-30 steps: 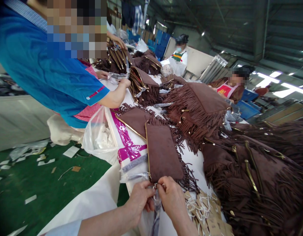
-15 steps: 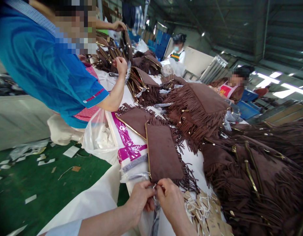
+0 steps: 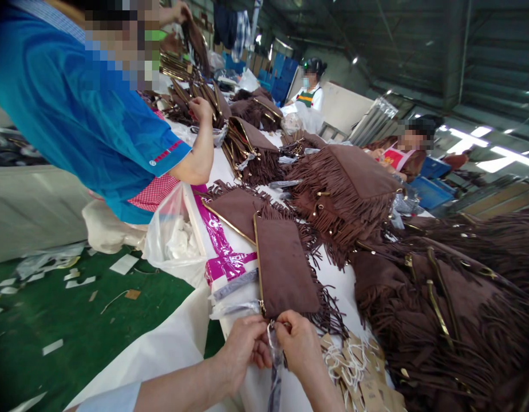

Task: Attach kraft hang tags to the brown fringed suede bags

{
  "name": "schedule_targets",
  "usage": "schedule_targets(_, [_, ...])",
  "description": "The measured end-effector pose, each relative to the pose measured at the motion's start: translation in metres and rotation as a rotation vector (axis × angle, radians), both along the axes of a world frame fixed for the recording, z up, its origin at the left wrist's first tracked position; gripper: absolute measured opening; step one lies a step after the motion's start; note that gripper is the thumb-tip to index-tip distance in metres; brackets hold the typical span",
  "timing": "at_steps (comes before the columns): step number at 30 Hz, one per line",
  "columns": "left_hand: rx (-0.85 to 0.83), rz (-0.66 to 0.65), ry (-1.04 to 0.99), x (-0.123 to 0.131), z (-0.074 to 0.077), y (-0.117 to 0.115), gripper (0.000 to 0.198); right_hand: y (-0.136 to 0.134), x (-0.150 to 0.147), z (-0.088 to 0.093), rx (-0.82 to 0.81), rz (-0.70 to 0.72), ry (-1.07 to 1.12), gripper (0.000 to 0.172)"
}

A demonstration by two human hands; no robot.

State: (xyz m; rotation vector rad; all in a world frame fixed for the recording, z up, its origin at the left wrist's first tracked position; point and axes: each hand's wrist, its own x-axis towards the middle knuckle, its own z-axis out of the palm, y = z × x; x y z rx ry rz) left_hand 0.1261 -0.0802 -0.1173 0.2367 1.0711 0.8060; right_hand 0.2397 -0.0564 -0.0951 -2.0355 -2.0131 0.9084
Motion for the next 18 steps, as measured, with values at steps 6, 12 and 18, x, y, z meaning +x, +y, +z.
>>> schedule_targets(6, [-0.111, -0.061, -0.074, -0.004, -0.001, 0.009, 0.012, 0.006, 0.004, -0.001, -0.051, -0.030, 0.110, 0.021])
schedule_targets(12, [-0.215, -0.128, -0.180, -0.007, -0.006, 0.019, 0.011, 0.009, 0.004, 0.003, -0.089, -0.056, 0.199, 0.023])
schedule_targets(18, [-0.155, -0.059, -0.163, -0.004, -0.003, 0.017, 0.017, 0.007, 0.006, 0.003, -0.064, -0.031, 0.214, 0.022])
